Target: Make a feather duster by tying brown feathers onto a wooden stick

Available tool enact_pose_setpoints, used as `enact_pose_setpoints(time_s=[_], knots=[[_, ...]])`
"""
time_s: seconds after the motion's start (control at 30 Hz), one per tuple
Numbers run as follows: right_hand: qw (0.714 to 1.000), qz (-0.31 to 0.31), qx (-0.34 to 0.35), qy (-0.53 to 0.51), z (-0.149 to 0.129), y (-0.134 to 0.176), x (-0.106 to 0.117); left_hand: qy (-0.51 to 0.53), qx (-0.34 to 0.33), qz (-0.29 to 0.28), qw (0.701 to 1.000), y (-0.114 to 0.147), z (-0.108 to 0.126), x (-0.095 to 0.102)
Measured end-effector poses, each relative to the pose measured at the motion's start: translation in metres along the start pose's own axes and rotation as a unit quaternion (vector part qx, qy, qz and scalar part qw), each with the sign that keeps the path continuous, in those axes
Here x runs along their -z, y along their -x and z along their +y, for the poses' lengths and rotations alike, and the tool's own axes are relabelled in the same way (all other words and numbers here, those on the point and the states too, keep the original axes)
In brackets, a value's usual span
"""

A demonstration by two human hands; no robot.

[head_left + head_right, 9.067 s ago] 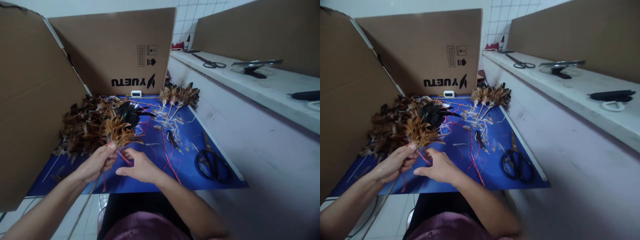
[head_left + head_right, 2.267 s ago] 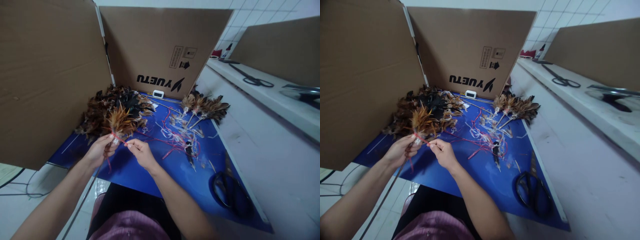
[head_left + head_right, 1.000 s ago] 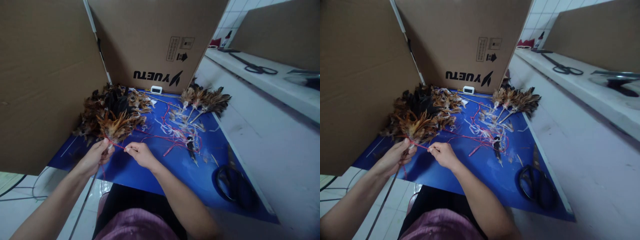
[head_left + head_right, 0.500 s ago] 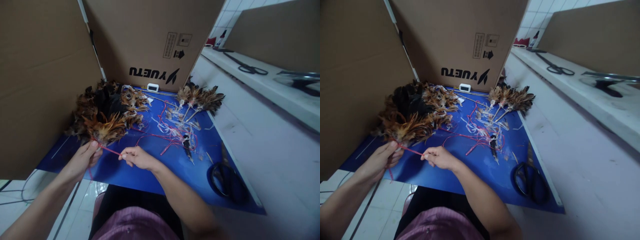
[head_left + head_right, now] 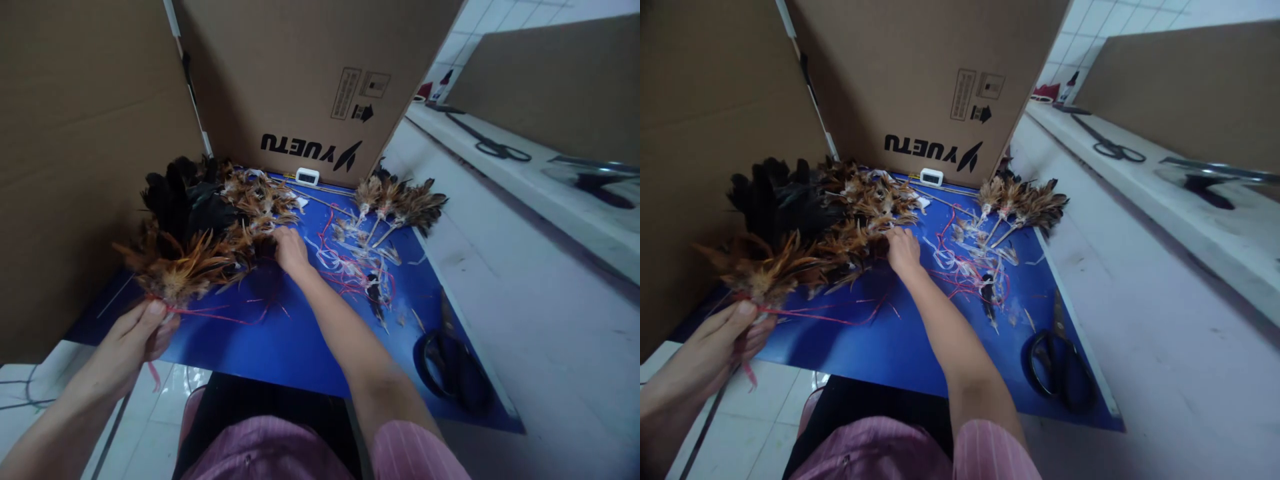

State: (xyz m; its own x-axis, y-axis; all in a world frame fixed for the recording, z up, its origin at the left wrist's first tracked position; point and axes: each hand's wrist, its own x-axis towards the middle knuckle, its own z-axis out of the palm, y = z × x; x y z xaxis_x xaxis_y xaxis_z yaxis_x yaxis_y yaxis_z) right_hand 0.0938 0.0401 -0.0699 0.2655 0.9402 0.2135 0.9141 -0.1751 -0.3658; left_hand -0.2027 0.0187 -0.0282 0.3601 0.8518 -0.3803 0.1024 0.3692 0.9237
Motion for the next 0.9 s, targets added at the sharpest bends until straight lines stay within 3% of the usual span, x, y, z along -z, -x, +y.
enact_pose_setpoints(time_s=[0.17,0.33,0.63,0.9], knots=[[0.998,-0.043,-0.013,-0.042,0.017,-0.036,-0.006,-0.005,-0.025,0.007,1.000,0.001,-0.003,0.001],[0.991,-0.034,-0.034,-0.127,0.030,-0.049,0.000,0.013,-0.015,-0.009,1.000,-0.005,-0.001,-0.002],[0.949,0.000,-0.085,-0.305,0.044,-0.017,0.019,0.008,-0.009,-0.051,0.999,-0.021,0.013,-0.028],[0.967,0.043,-0.132,-0.212,0.068,0.014,0.034,0.013,-0.039,-0.141,0.989,-0.044,0.035,-0.059]])
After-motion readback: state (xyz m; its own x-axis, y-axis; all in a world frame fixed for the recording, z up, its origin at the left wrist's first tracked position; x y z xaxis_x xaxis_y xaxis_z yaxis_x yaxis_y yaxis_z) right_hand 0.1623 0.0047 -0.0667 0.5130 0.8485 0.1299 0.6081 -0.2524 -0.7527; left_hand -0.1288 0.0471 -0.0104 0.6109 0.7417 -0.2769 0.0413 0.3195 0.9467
